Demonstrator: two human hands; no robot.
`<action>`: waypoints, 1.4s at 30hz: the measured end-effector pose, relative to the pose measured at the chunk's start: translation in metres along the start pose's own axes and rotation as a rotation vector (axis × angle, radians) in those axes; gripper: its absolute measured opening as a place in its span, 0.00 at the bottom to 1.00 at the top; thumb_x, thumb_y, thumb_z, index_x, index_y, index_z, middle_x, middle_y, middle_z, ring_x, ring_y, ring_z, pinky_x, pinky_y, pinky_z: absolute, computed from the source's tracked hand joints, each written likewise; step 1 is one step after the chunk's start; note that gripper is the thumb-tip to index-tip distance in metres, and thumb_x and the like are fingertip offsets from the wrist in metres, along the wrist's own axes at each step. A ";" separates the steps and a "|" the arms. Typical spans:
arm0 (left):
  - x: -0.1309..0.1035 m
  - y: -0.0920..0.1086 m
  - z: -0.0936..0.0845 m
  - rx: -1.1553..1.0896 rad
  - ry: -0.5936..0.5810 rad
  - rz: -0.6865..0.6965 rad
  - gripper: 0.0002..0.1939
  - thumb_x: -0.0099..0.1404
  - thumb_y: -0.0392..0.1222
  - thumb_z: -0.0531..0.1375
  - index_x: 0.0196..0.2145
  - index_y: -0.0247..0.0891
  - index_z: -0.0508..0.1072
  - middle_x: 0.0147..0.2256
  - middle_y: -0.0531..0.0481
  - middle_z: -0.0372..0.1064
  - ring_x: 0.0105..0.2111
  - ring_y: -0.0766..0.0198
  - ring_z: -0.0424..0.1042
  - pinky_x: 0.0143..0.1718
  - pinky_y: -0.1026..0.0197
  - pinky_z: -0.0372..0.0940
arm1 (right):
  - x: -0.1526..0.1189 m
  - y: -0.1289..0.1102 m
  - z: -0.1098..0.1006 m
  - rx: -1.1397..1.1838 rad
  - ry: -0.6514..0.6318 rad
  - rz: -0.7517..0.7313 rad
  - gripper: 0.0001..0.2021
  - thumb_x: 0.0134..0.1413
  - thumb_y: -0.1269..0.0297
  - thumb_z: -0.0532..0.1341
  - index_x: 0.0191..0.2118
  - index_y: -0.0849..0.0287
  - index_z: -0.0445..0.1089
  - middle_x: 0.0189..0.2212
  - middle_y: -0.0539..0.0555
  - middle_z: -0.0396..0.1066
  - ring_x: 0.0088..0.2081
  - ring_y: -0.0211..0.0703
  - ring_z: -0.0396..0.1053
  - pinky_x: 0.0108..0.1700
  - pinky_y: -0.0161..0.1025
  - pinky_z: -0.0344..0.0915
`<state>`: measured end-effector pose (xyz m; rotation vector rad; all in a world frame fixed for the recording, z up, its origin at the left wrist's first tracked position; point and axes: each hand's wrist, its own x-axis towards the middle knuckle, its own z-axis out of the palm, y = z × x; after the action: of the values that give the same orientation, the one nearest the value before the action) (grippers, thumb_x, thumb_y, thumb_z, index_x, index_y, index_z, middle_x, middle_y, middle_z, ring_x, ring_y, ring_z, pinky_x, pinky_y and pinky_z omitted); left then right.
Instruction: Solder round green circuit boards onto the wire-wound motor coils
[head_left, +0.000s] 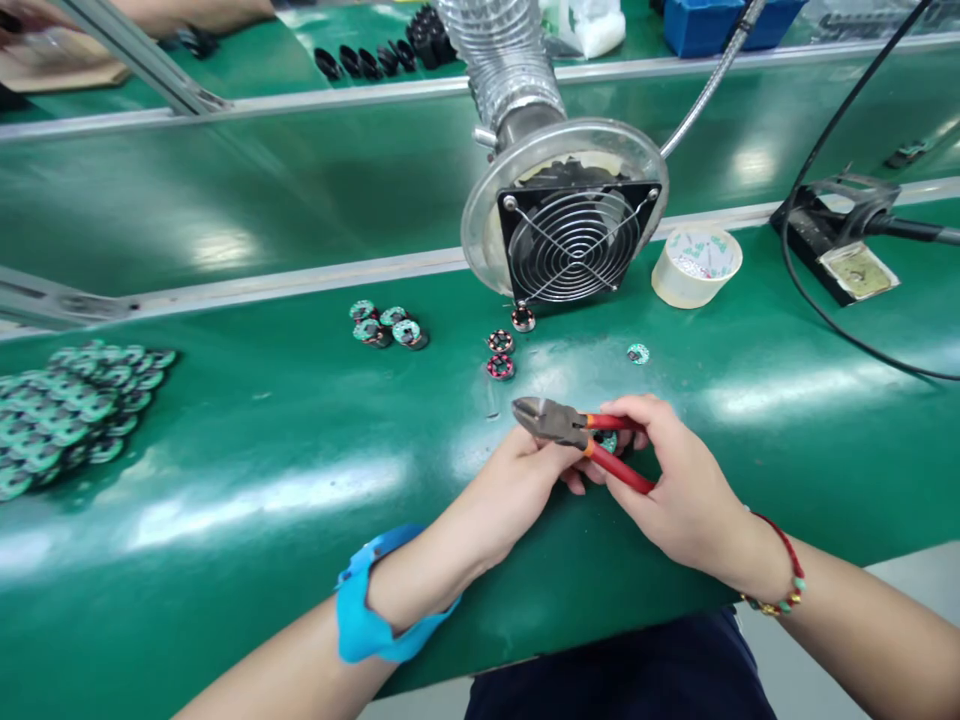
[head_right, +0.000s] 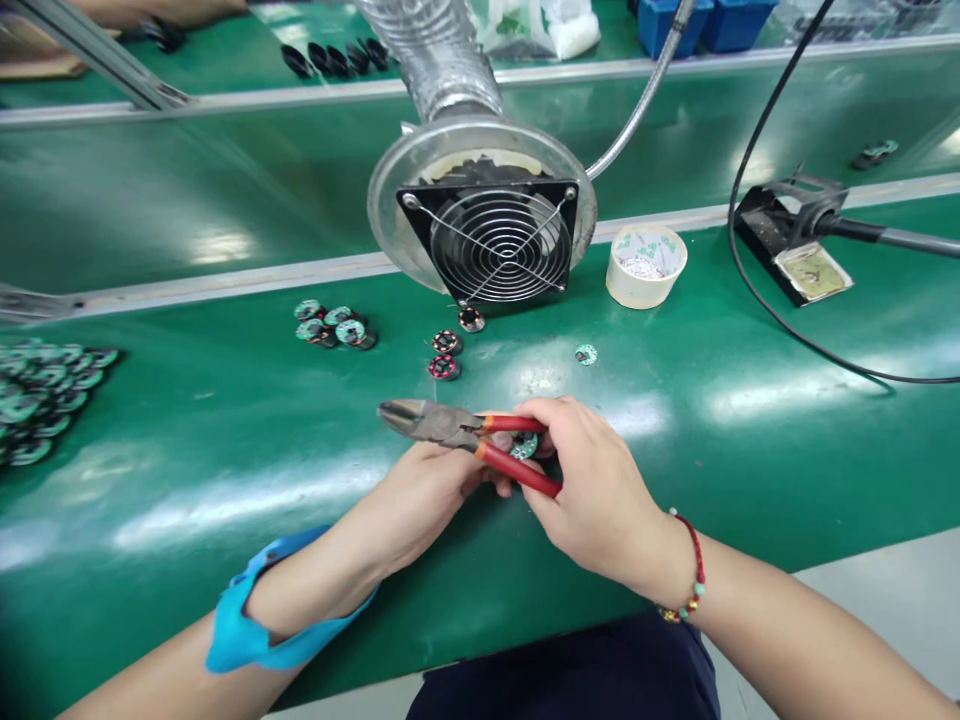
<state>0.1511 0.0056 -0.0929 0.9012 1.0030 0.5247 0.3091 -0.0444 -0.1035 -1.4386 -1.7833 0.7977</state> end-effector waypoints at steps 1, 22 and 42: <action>0.000 0.001 -0.001 -0.011 -0.017 -0.015 0.05 0.57 0.35 0.58 0.24 0.35 0.70 0.24 0.53 0.67 0.25 0.68 0.65 0.27 0.65 0.62 | 0.000 0.000 -0.002 0.010 -0.005 0.000 0.21 0.53 0.74 0.59 0.51 0.50 0.59 0.40 0.53 0.69 0.37 0.45 0.69 0.40 0.45 0.67; 0.005 0.010 -0.007 -0.096 0.061 -0.118 0.05 0.60 0.37 0.58 0.28 0.35 0.68 0.17 0.54 0.68 0.17 0.71 0.66 0.22 0.68 0.63 | -0.017 0.035 -0.063 -0.664 -0.034 -0.324 0.25 0.56 0.73 0.60 0.59 0.59 0.61 0.44 0.61 0.70 0.42 0.53 0.69 0.41 0.48 0.67; 0.009 0.006 -0.008 0.000 0.081 -0.124 0.04 0.59 0.36 0.58 0.27 0.36 0.67 0.16 0.56 0.68 0.17 0.71 0.66 0.20 0.70 0.63 | -0.004 0.014 -0.080 -0.975 -0.194 -0.477 0.20 0.57 0.69 0.61 0.56 0.60 0.65 0.41 0.60 0.71 0.37 0.51 0.68 0.36 0.44 0.62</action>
<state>0.1482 0.0182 -0.0945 0.8171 1.1249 0.4599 0.3831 -0.0427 -0.0708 -1.3752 -2.7068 -0.2582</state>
